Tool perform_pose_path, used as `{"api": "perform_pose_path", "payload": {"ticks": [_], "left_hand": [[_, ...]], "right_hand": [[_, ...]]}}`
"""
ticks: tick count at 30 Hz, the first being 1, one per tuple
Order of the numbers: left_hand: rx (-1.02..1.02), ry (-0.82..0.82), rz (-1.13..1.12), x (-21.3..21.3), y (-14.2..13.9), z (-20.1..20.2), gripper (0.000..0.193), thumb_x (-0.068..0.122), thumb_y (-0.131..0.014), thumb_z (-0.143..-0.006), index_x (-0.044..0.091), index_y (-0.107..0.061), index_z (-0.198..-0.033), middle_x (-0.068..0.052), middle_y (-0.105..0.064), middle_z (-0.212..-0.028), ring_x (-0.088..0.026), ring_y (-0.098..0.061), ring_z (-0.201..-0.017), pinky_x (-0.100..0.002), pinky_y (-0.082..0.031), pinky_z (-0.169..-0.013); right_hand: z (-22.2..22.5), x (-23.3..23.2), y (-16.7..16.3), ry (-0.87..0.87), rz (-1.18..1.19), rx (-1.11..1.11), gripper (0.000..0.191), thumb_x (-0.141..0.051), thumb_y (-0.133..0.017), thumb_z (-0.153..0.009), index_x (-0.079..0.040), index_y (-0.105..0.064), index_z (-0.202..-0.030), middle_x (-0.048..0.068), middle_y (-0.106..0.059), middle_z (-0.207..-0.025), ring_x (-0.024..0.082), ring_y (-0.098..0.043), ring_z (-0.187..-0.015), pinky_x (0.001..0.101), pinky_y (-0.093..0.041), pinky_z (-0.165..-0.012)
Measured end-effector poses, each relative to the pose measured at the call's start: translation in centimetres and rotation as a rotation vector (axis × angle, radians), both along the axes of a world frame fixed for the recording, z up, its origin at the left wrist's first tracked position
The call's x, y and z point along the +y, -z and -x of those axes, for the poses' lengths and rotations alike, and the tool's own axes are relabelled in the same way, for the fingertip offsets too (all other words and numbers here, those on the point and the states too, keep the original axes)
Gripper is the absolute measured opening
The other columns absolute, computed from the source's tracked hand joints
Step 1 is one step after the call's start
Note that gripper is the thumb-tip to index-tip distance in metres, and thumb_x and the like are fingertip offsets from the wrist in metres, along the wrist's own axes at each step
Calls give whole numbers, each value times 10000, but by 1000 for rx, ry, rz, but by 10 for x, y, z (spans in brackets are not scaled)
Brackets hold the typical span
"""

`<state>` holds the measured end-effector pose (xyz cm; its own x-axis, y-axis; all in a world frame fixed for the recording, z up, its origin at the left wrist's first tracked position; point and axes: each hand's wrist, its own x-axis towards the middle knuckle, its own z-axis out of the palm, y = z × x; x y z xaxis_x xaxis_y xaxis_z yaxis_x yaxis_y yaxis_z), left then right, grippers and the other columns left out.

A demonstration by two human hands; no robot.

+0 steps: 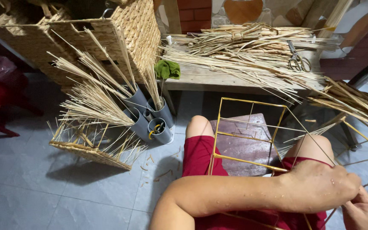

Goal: The person sits on the floor with a rectangular bamboo frame across their lap and wraps yellow tape around its edges, pressing the tape down along the frame members. They use scissors to cut the tape and continue wrapping and securing other edges of the frame.

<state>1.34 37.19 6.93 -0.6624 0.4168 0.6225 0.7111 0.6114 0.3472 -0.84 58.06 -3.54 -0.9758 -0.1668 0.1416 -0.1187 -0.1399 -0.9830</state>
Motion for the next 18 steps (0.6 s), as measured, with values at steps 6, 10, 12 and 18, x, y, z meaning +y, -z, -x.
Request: {"api": "perform_pose_path", "payload": {"ticks": [6,10,12,18], "left_hand": [[-100,30,3,-27,-21,-13,193,137,-510,-995,73,-619,-1141,-140,-730,-802,-295,-738,-665,-420,-552,-520],[-45,87,-47,-63,-52,-34,268,99,-478,-989,88,-574,-1239,-123,-695,-753,-283,-714,-628,-418,-545,-533],[-55,50,-19,-81,-66,-51,422,87,-487,-965,85,-573,-1378,-127,-671,-726,-304,-688,-596,-425,-538,-514],[16,223,-23,-141,-84,-81,103,180,-523,-1071,140,-576,-1150,-25,-601,-817,-217,-673,-649,-338,-518,-518]], "right_hand": [[4,-15,-12,33,-60,76,197,29,-620,-1043,137,-576,-1201,175,-670,-1210,213,-635,-1146,372,-476,-1087],[2,-48,-63,18,-217,263,375,4,-622,-948,70,-571,-1313,170,-612,-1337,213,-606,-1239,351,-468,-1117],[-1,-74,-97,69,-369,342,547,1,-633,-861,19,-507,-1393,149,-529,-1443,216,-546,-1314,346,-442,-1078],[6,-123,-146,-63,-627,791,647,-167,-750,-737,-14,-569,-1339,166,-519,-1463,369,-476,-1396,430,-352,-1183]]}}
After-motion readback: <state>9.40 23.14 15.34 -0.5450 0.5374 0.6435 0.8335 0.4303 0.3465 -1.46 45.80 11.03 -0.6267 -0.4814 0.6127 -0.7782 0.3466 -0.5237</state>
